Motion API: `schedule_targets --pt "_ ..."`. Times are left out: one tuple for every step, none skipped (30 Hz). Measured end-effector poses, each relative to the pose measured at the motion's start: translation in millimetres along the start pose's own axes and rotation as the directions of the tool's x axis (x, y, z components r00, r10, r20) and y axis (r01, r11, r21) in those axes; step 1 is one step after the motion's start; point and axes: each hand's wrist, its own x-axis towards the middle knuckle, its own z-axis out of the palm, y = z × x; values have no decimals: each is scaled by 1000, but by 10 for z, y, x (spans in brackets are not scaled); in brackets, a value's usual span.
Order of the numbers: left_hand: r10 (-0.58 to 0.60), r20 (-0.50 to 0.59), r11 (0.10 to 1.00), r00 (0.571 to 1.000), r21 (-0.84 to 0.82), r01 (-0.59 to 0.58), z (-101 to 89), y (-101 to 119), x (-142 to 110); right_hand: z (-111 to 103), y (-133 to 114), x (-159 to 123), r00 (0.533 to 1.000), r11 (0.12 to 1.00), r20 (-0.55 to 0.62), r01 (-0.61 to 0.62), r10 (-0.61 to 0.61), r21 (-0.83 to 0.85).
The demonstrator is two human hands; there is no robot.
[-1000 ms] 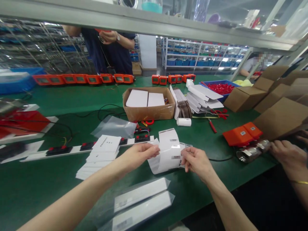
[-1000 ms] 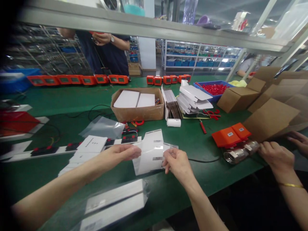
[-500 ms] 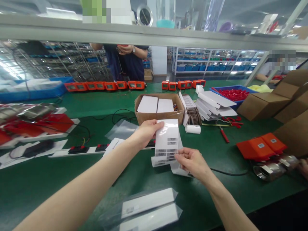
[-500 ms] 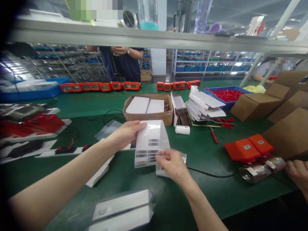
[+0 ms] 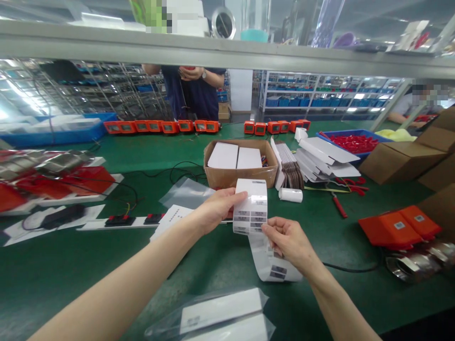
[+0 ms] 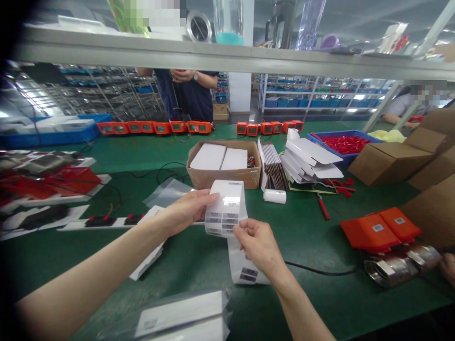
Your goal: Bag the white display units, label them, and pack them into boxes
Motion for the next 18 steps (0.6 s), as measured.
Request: schedule_targets --pt "-6 34 1000 999 6 6 -1 -17 -27 -2 -8 5 1000 1000 5 0 0 3" --pt "-9 65 1000 998 10 8 -3 -31 -51 -5 -16 10 1000 1000 9 -1 1 5" --pt "-10 94 1000 996 11 9 -5 -41 -72 -9 -25 16 1000 1000 12 -1 0 8" --pt "-8 118 1000 993 7 7 -7 -47 -91 -14 -34 21 1000 1000 14 1 -1 12" --pt "-8 137 1000 991 3 7 -11 -51 -109 -22 -43 25 1000 1000 16 3 -3 17" --pt "-9 154 1000 988 -1 10 -17 -54 -125 -31 -53 29 1000 1000 16 4 -5 21" --pt "-11 171 1000 985 -4 12 -24 -57 -138 -41 -62 31 1000 1000 17 6 -7 23" --pt "-13 189 1000 982 -8 15 -34 -61 -149 -51 -71 33 1000 1000 17 7 -7 24" --pt "-14 206 1000 979 -14 17 -45 -68 -157 -61 -78 33 1000 1000 18 8 -8 24" --pt "-15 222 1000 975 -20 20 -58 -78 -162 -68 -84 32 1000 1000 17 8 -9 23" --pt "-17 237 999 971 -25 24 -70 -89 -163 -73 -88 30 1000 1000 15 10 -10 21" --pt "-18 250 999 968 -29 26 -80 -101 -163 -75 -91 27 1000 1000 12 11 -12 21" --pt "-16 261 999 965 -32 25 -87 -112 -160 -73 -92 24 1000 1000 9 14 -14 21" --pt "-10 275 999 961 -32 20 -91 -121 -157 -69 -92 20 1000 1000 5 16 -16 22" --pt "0 289 999 957 -31 9 -91 -128 -154 -63 -91 17 1000 1000 2 19 -19 24" --pt "11 302 1000 953 -29 -3 -88 -134 -151 -55 -89 14 1000 999 1 21 -21 25" --pt "21 311 1000 950 -26 -14 -82 -138 -150 -47 -86 11 1000 999 0 23 -23 25" --pt "27 315 1000 949 -22 -21 -73 -142 -150 -40 -84 9 1000 999 -2 25 -25 25"
